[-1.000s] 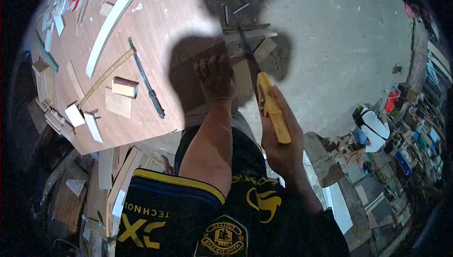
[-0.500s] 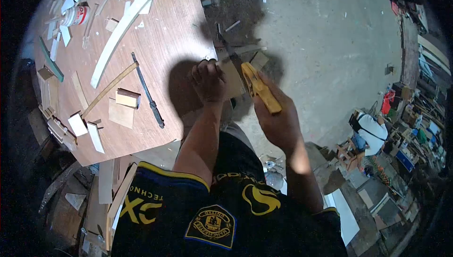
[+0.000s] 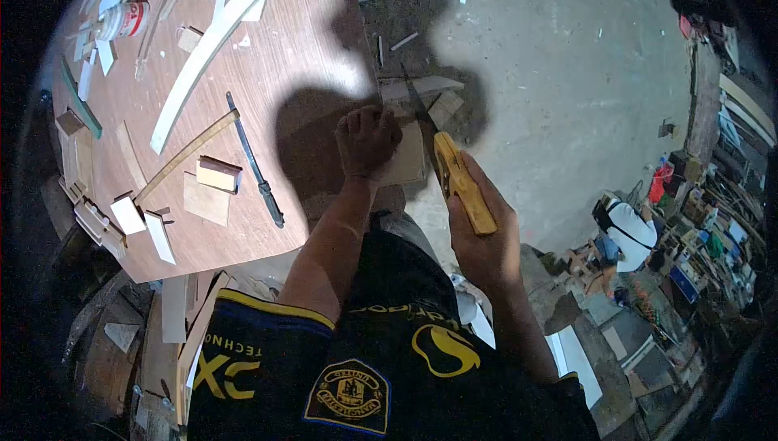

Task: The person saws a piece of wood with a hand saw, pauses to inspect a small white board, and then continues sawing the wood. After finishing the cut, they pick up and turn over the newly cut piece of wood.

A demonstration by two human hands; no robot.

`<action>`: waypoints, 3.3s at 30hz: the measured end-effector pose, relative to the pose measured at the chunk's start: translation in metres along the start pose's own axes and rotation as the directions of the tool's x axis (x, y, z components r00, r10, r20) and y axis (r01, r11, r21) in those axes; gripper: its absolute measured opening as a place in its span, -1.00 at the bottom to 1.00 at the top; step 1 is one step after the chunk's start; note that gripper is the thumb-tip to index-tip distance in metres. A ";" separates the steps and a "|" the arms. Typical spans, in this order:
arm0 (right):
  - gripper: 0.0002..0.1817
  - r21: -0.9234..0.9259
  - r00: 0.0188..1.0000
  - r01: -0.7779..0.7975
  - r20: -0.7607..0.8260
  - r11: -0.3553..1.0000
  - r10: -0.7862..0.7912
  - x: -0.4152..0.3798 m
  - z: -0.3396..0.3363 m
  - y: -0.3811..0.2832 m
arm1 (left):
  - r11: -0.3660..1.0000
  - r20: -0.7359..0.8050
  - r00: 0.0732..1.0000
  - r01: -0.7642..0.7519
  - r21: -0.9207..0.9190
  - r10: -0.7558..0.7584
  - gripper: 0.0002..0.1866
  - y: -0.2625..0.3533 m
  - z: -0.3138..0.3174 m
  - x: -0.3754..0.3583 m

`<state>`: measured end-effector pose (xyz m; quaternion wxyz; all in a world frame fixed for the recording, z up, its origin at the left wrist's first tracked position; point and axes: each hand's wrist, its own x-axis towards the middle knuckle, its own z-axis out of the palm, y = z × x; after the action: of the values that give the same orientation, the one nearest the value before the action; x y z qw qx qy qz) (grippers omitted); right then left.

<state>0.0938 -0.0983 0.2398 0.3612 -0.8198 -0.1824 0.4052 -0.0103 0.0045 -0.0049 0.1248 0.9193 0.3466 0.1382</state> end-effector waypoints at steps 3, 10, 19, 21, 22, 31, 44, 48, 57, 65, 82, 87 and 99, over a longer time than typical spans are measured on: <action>-0.43 -0.069 1.000 0.029 0.005 0.997 -0.029 0.001 0.005 -0.008 | 1.000 0.017 1.000 0.008 -0.026 -0.007 -0.71 0.003 -0.007 -0.003; -0.45 0.021 0.999 0.003 -0.037 1.000 -0.003 0.016 0.001 0.026 | 0.999 -0.094 0.995 0.024 0.022 -0.022 -0.70 0.004 0.007 -0.003; -0.46 0.001 0.994 -0.084 -0.064 0.996 0.084 0.013 0.008 0.018 | 1.000 0.012 1.000 0.027 0.015 -0.027 -0.76 0.006 -0.003 -0.003; -0.40 0.210 0.991 -0.085 -0.086 0.974 0.105 0.023 0.015 0.021 | 0.998 0.012 0.998 0.055 -0.031 -0.055 -0.77 0.009 -0.005 0.001; -0.40 0.244 0.986 -0.134 -0.069 0.961 0.155 0.025 0.016 0.010 | 0.994 0.023 0.996 0.087 -0.071 -0.086 -0.78 0.010 -0.010 0.004; -0.52 -0.124 0.931 0.315 -0.151 0.941 -0.331 0.034 0.035 0.030 | 0.992 0.032 0.997 0.077 -0.097 -0.074 -0.80 0.006 -0.001 -0.005; -0.61 -0.052 0.989 0.146 -0.006 0.988 -0.146 0.068 0.014 0.003 | 0.999 0.070 0.997 0.008 0.049 -0.011 -0.78 0.005 -0.002 -0.008; -0.59 -0.156 0.982 0.183 -0.022 0.971 -0.189 0.085 0.010 0.027 | 0.996 -0.004 0.999 0.039 -0.077 -0.040 -0.77 0.008 -0.006 0.004; -0.53 0.048 0.986 0.160 -0.065 0.986 -0.156 0.057 0.020 0.059 | 0.852 0.087 0.969 0.245 -0.463 -0.231 -0.84 -0.005 0.026 -0.008; -0.23 -0.045 0.818 0.478 -0.340 0.877 -0.463 0.003 0.071 0.132 | 0.976 -0.097 0.988 0.100 -0.193 -0.121 -0.87 0.013 -0.015 0.003; -0.30 0.257 0.890 0.427 -0.288 0.867 -0.353 0.002 0.076 0.175 | 0.988 0.028 0.988 -0.153 0.033 0.153 -0.38 0.026 -0.017 -0.018; -0.31 0.343 0.894 0.436 -0.271 0.832 -0.357 0.007 0.075 0.187 | 0.985 0.050 0.984 -0.171 0.023 0.170 -0.25 0.019 -0.012 -0.028; -0.33 0.207 0.838 0.526 -0.288 0.825 -0.463 -0.005 0.072 0.182 | 0.961 0.298 0.917 -0.275 -0.005 0.264 0.21 0.010 -0.036 -0.049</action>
<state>0.0350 -0.1912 0.0783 0.5839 -0.7250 -0.2891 0.2231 -0.0521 -0.0310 0.0233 0.1379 0.9707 0.1965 0.0086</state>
